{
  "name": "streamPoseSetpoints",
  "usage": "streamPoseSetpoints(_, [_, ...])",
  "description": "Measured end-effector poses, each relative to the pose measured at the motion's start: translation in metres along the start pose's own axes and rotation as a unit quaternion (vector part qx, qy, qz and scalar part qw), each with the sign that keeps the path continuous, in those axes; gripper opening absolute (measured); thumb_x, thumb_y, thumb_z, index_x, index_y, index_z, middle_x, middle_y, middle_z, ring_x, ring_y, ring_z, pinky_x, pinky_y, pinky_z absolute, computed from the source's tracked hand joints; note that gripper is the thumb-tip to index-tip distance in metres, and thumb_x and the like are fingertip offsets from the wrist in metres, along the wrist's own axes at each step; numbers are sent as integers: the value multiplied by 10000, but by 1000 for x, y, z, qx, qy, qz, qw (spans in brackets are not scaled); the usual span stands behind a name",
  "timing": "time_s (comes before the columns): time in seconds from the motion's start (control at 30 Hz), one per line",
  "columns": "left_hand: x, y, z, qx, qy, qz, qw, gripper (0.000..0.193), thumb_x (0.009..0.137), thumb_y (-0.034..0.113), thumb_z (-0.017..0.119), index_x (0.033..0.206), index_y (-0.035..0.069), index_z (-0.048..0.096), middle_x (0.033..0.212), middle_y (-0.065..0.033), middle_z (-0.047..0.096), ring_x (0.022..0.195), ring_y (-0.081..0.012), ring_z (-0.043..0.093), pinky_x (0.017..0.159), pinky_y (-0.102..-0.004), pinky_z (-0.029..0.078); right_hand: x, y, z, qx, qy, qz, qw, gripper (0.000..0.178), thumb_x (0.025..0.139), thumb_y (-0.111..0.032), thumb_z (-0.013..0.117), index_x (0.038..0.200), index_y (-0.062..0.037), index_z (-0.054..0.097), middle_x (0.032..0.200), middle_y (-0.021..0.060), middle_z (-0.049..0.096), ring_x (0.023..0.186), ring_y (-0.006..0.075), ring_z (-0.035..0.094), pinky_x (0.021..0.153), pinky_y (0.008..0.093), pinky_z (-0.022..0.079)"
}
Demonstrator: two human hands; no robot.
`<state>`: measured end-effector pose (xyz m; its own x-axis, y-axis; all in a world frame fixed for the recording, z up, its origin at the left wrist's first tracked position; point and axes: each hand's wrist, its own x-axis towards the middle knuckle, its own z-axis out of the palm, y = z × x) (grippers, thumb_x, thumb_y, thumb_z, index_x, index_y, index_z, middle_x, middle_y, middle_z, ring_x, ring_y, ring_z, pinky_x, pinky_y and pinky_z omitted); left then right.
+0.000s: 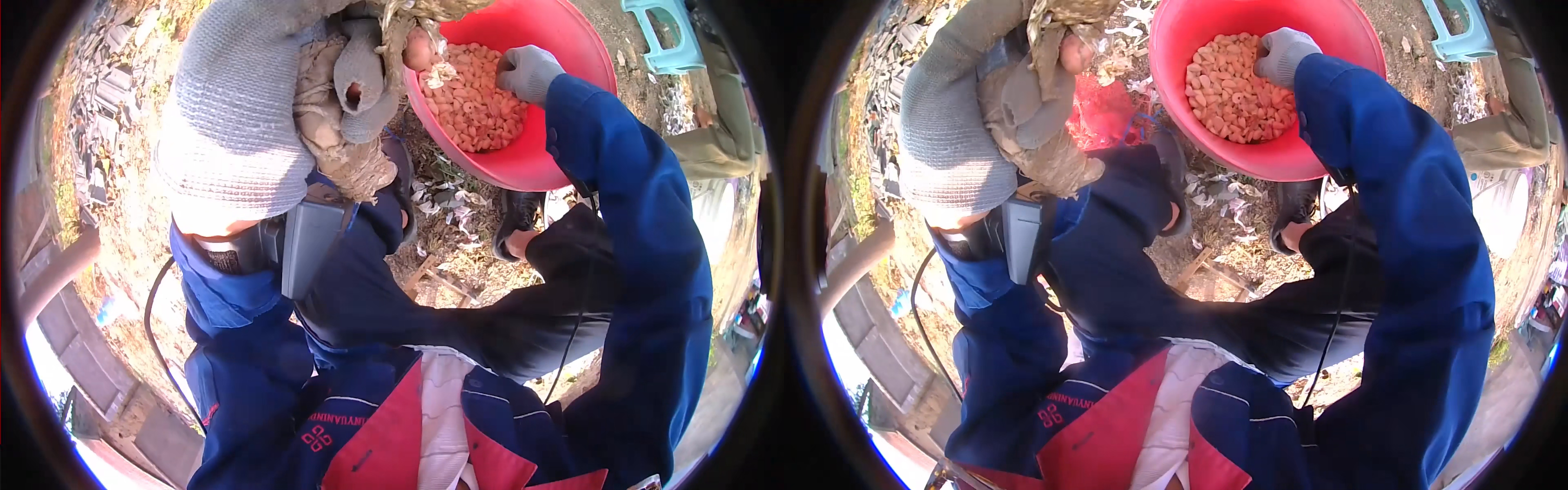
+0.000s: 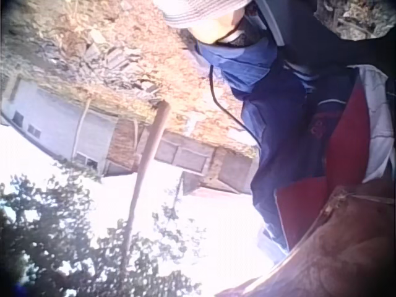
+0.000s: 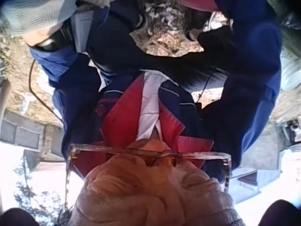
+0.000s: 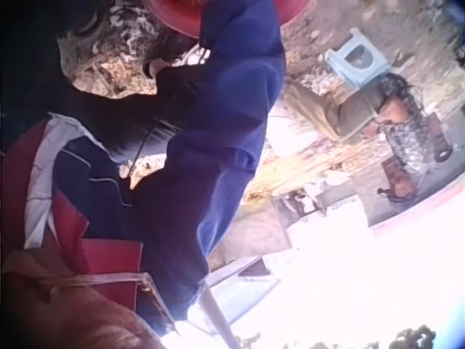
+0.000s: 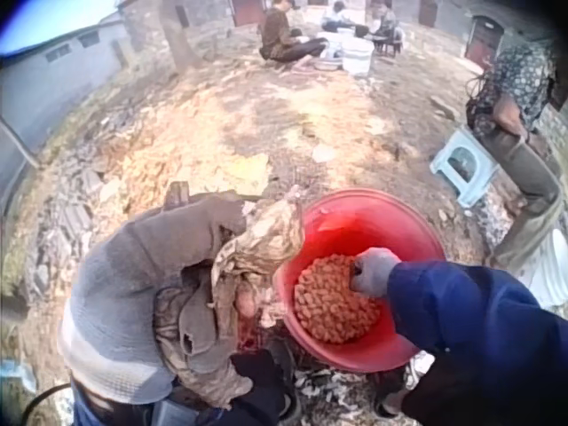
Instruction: Peeling skins off garlic cloves using a knife.
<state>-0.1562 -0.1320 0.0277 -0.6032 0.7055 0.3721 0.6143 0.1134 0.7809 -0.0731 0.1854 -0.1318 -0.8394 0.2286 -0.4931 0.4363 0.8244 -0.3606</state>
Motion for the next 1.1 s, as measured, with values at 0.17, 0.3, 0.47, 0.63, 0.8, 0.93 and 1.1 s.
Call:
streamPoseSetpoints(0.17, [-3, 13, -25, -227, 54, -231, 945, 433, 992, 93, 558, 1407, -24, 518, 1336, -146, 621, 1211, -200, 600, 1089, -351, 437, 48, 10, 35, -72, -129, 29, 989, 326, 760, -250, 751, 1026, -62, 760, 917, 169, 737, 876, 288, 722, 818, 400, 570])
streamPoseSetpoints(0.3, [-25, -35, -48, 109, 89, -105, 985, 395, 996, 156, 563, 1350, -19, 559, 1172, -121, 687, 979, -161, 674, 876, -305, 548, 66, 27, 64, -137, -183, 39, 973, 355, 752, -305, 772, 991, -42, 766, 893, 187, 740, 869, 264, 733, 823, 397, 570])
streamPoseSetpoints(0.47, [-44, -55, -55, -47, 217, -316, 923, 353, 1001, 211, 557, 1280, -3, 592, 1060, -102, 692, 802, -143, 641, 706, -286, 527, 67, 48, 124, -183, -116, 100, 971, 421, 748, -361, 780, 990, -17, 749, 983, 204, 736, 996, 298, 710, 886, 404, 551])
streamPoseSetpoints(0.63, [-48, -52, -52, -172, 308, -452, 819, 335, 1005, 255, 553, 1224, 9, 618, 970, -86, 697, 660, -129, 615, 571, -271, 510, 69, 53, 132, -87, -124, 113, 982, 390, 761, -300, 773, 1043, -33, 733, 1064, 205, 722, 1073, 332, 684, 929, 410, 539])
streamPoseSetpoints(0.8, [-39, -45, -41, -331, 311, -508, 732, 311, 1019, 348, 525, 1025, 58, 634, 772, -58, 646, 460, -136, 459, 393, -284, 375, 84, 61, 112, -139, -98, 84, 982, 296, 767, -232, 755, 1036, -108, 744, 1058, 179, 725, 1048, 339, 689, 918, 420, 546])
streamPoseSetpoints(0.93, [-47, -58, -33, -278, 315, -507, 752, 316, 1020, 357, 527, 981, 64, 639, 672, -51, 607, 456, -140, 448, 396, -278, 366, 94, 77, 94, -139, -87, 90, 982, 284, 772, -220, 742, 1042, -130, 743, 1059, 170, 723, 1043, 345, 688, 911, 435, 546])
streamPoseSetpoints(1.1, [-49, -59, -36, -362, 247, -464, 770, 372, 1028, 305, 533, 1254, 19, 609, 918, -105, 639, 564, -131, 507, 499, -246, 413, 87, 73, 95, -154, -63, 59, 984, 281, 800, -219, 716, 1067, -129, 734, 1062, 180, 717, 1034, 356, 682, 891, 450, 544])
